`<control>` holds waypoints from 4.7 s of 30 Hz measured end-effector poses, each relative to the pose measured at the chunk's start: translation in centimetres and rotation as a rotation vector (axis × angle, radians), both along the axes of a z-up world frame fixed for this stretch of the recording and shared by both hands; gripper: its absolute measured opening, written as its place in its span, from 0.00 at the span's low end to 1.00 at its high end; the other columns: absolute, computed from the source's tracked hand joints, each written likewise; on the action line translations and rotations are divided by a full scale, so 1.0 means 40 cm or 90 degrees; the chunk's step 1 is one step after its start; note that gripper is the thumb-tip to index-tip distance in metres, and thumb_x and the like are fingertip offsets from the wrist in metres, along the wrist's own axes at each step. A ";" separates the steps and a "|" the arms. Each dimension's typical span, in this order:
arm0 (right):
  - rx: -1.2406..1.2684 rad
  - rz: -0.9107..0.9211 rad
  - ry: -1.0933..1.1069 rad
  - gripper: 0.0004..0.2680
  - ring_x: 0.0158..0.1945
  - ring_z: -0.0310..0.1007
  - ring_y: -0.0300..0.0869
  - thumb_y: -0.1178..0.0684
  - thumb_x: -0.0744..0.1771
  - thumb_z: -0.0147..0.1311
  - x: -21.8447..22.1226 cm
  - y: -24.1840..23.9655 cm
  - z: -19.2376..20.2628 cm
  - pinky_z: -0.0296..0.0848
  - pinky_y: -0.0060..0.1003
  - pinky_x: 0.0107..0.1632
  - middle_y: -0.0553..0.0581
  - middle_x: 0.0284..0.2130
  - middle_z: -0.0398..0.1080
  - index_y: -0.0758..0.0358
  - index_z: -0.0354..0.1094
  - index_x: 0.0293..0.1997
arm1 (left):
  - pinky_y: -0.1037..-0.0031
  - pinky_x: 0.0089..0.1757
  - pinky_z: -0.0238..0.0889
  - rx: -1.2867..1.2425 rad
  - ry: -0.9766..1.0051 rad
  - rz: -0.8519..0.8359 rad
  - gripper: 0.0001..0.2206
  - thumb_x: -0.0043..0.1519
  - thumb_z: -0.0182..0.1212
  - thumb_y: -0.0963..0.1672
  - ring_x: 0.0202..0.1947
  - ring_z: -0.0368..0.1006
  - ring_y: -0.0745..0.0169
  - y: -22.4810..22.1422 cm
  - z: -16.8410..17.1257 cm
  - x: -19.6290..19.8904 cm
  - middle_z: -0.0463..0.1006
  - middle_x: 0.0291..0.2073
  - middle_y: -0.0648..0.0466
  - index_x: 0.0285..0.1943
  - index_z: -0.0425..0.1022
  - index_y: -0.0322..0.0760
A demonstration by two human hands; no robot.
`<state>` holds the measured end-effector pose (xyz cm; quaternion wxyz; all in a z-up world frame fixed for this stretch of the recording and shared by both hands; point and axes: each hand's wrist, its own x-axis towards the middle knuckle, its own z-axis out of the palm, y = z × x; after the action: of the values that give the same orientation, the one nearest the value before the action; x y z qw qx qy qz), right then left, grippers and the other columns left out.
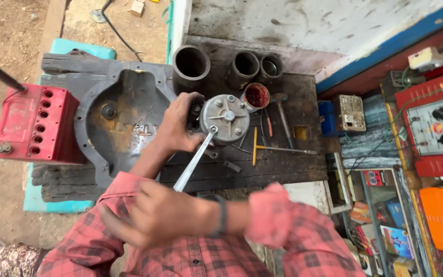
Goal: Assembling or repairing a mechanical automotive part using wrenches.
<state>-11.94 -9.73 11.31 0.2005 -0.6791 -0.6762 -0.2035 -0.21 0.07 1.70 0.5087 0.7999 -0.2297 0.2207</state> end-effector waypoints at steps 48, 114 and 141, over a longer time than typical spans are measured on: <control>-0.016 -0.632 0.435 0.06 0.41 0.79 0.55 0.52 0.62 0.62 0.736 -0.027 -0.030 0.75 0.48 0.46 0.59 0.35 0.79 0.49 0.81 0.39 | 0.60 0.51 0.67 -0.015 0.028 0.068 0.45 0.34 0.84 0.54 0.49 0.74 0.40 -0.013 -0.018 -0.058 0.77 0.49 0.43 0.58 0.69 0.29; 0.070 0.232 1.187 0.11 0.26 0.57 0.31 0.45 0.72 0.56 0.792 -0.084 -0.077 0.72 0.37 0.33 0.44 0.25 0.54 0.62 0.61 0.43 | 0.42 0.72 0.37 -0.045 -0.089 0.817 0.59 0.46 0.82 0.54 0.69 0.59 0.34 -0.429 0.019 -0.058 0.61 0.66 0.35 0.77 0.39 0.27; -0.042 0.613 1.437 0.11 0.42 0.66 0.41 0.53 0.73 0.52 0.877 -0.077 -0.247 0.74 0.45 0.53 0.55 0.36 0.62 0.67 0.61 0.60 | 0.32 0.54 0.57 0.880 0.201 0.101 0.36 0.28 0.80 0.55 0.58 0.66 0.42 -0.344 0.219 0.041 0.76 0.48 0.47 0.47 0.81 0.39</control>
<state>23.16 -12.80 1.42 0.7110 -0.1600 -0.3101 0.6105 1.42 -13.70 10.44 -0.1050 0.9761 -0.1814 -0.0574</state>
